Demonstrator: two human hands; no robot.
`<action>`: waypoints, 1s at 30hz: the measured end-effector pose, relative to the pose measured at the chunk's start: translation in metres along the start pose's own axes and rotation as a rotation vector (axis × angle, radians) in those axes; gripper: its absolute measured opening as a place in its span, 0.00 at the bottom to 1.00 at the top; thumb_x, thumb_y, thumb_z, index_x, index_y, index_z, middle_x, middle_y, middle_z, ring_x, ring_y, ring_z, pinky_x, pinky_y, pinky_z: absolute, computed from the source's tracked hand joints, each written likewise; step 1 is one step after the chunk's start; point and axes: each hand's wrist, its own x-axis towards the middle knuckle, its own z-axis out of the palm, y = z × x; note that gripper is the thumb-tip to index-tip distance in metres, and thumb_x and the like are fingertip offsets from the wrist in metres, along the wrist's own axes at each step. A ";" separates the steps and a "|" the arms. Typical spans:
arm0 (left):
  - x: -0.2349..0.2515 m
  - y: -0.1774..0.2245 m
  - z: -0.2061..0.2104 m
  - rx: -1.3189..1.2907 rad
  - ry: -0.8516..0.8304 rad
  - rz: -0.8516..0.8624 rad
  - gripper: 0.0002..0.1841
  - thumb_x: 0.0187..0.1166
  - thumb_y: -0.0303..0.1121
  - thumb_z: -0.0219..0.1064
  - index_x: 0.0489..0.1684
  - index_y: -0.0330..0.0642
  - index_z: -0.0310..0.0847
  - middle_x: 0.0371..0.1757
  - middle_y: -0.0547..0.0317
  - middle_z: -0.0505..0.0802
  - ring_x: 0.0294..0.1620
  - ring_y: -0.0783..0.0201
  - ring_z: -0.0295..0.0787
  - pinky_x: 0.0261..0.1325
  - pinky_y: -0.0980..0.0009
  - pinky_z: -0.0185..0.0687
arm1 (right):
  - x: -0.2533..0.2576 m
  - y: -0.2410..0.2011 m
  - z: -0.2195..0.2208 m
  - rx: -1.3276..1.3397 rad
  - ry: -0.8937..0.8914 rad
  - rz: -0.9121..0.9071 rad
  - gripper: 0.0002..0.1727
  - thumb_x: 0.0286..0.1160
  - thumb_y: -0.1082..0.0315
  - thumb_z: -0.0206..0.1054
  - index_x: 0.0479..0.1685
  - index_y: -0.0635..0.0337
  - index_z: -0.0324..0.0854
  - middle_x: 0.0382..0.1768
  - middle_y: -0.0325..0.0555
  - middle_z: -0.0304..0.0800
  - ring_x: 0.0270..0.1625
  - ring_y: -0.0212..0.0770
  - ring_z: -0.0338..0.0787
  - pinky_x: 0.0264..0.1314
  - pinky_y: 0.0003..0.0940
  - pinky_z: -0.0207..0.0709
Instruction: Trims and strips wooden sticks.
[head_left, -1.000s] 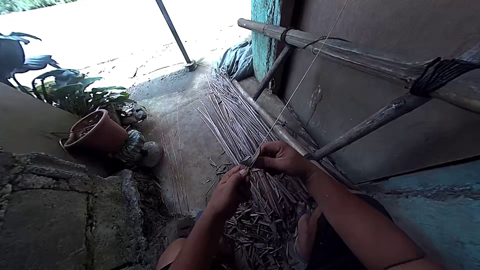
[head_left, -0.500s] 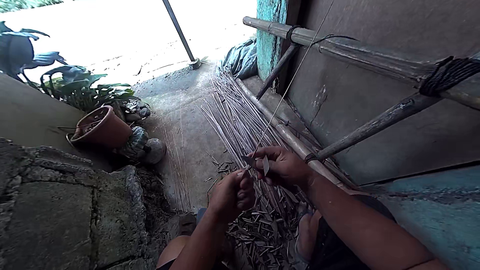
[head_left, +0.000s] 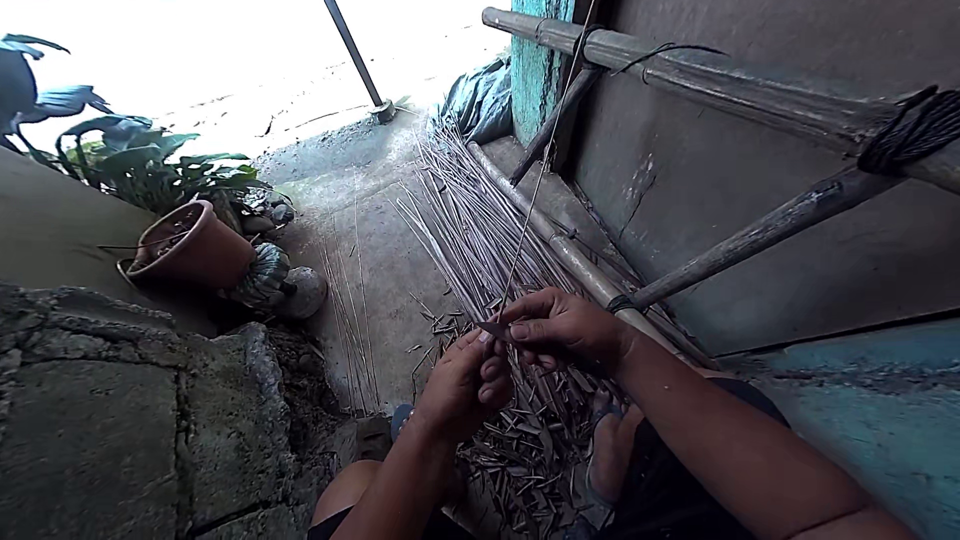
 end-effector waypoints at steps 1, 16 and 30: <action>-0.001 0.000 0.001 -0.044 -0.036 -0.037 0.15 0.92 0.41 0.54 0.35 0.46 0.79 0.17 0.71 0.75 0.14 0.76 0.70 0.19 0.80 0.69 | 0.000 -0.001 -0.002 -0.008 -0.018 -0.012 0.15 0.86 0.67 0.63 0.64 0.60 0.86 0.29 0.41 0.91 0.19 0.26 0.82 0.19 0.20 0.76; -0.006 0.010 0.000 -0.278 -0.223 -0.101 0.14 0.89 0.42 0.57 0.32 0.49 0.79 0.16 0.72 0.75 0.12 0.77 0.70 0.19 0.81 0.69 | 0.008 0.003 0.004 -0.087 0.013 -0.197 0.18 0.87 0.66 0.61 0.71 0.55 0.84 0.29 0.39 0.90 0.20 0.26 0.82 0.21 0.21 0.77; 0.007 0.007 0.000 0.251 0.065 0.109 0.17 0.91 0.42 0.49 0.30 0.50 0.76 0.14 0.74 0.72 0.10 0.79 0.64 0.15 0.83 0.60 | 0.000 -0.010 -0.001 -0.098 0.340 -0.073 0.18 0.80 0.66 0.64 0.67 0.53 0.87 0.26 0.41 0.89 0.17 0.31 0.82 0.17 0.25 0.78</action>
